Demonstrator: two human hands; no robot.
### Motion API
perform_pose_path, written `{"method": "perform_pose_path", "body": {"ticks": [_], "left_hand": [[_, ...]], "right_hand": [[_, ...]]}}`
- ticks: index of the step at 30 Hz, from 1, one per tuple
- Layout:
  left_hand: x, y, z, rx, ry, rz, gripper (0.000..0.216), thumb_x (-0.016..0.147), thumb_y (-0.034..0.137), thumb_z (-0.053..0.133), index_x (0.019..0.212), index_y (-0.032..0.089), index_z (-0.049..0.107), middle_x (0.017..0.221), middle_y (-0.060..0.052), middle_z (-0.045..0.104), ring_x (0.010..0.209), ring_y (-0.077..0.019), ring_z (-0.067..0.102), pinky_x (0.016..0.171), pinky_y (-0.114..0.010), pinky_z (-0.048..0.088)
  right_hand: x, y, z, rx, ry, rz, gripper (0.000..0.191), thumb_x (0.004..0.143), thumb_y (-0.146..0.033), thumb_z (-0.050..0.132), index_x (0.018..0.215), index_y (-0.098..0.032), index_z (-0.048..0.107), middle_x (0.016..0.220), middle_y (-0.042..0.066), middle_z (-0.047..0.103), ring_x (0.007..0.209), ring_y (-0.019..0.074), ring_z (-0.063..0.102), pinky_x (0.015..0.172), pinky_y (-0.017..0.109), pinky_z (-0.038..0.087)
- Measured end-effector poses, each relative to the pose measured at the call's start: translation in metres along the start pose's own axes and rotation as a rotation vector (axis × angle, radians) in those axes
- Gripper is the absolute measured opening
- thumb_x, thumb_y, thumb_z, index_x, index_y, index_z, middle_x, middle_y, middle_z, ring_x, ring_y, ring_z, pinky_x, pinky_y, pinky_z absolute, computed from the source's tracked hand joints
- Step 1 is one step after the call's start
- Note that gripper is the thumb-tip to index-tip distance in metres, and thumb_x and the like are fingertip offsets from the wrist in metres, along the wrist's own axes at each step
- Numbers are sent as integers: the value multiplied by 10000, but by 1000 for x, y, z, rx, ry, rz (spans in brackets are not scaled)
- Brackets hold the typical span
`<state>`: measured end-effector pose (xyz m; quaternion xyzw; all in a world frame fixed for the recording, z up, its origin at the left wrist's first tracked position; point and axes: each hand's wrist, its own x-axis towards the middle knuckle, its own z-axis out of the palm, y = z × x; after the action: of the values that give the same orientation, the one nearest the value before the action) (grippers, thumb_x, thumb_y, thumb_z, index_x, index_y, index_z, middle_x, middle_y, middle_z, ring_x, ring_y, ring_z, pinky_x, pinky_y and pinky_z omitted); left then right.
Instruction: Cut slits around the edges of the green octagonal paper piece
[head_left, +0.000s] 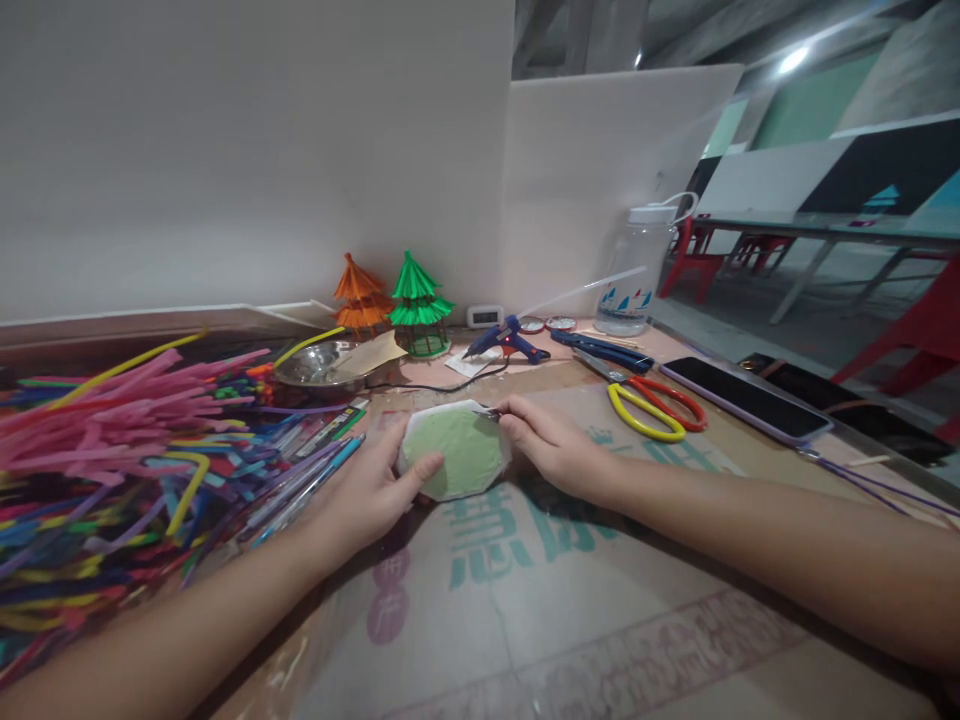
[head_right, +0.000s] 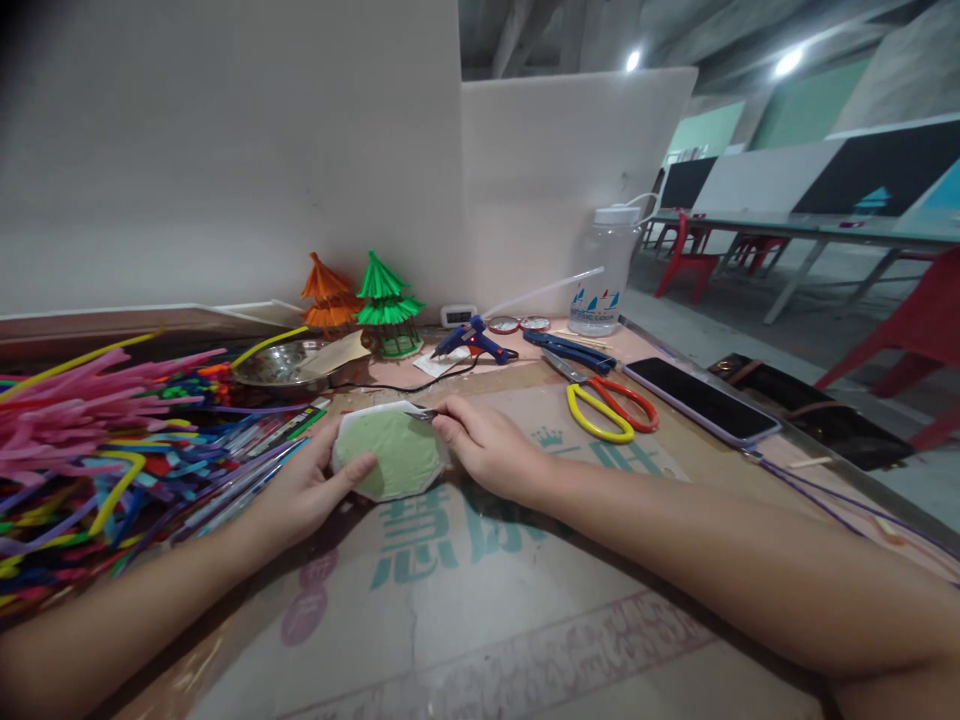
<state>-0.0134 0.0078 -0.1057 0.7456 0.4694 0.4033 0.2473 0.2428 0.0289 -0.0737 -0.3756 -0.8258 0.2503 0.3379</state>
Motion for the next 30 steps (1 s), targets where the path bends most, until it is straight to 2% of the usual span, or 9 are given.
{"method": "perform_pose_path", "body": {"ticks": [5,11,15,21,26,30], "left_hand": [[-2,7,3,-55,-32,-54,516,905,509,608,1318,204,558,944,-66,678,746,-200,623,643,-295,515],[1,13,3,-38,-41,-2,466,929,533,563,1244,190,579,1034,-91,679,978,-256,637,736,-316,531],[1,10,3,-23,-65,-8,440,941,537,547,1222,200,576,1003,-69,672,907,-226,645,728,-310,534],[1,5,2,-33,-78,-40,428,942,528,551,1242,223,567,976,-46,658,731,-175,645,606,-276,529],[-2,10,1,28,-41,-20,460,925,490,587,1297,222,573,1082,-79,693,794,-192,659,609,-258,520],[-8,13,-2,129,-95,-56,517,923,475,591,1375,232,533,947,-52,714,658,-162,639,541,-233,483]], "right_hand": [[-2,1,1,-41,-12,8,352,1019,-470,284,961,-208,511,864,57,593,810,223,554,738,338,403],[-2,1,3,-22,-14,38,355,1016,-487,282,963,-212,500,862,54,588,814,225,550,744,341,406],[0,-1,3,16,-16,59,340,1014,-468,295,921,-210,496,825,37,566,790,211,541,728,329,402],[1,-2,3,88,-11,54,309,1015,-430,329,914,-201,511,816,21,564,784,187,535,717,308,399],[0,-5,2,97,8,30,273,1007,-418,372,909,-205,513,827,17,572,795,184,543,705,298,393],[-4,-10,0,45,31,-8,281,1020,-427,364,980,-208,535,873,30,600,811,194,559,705,302,395]]}}
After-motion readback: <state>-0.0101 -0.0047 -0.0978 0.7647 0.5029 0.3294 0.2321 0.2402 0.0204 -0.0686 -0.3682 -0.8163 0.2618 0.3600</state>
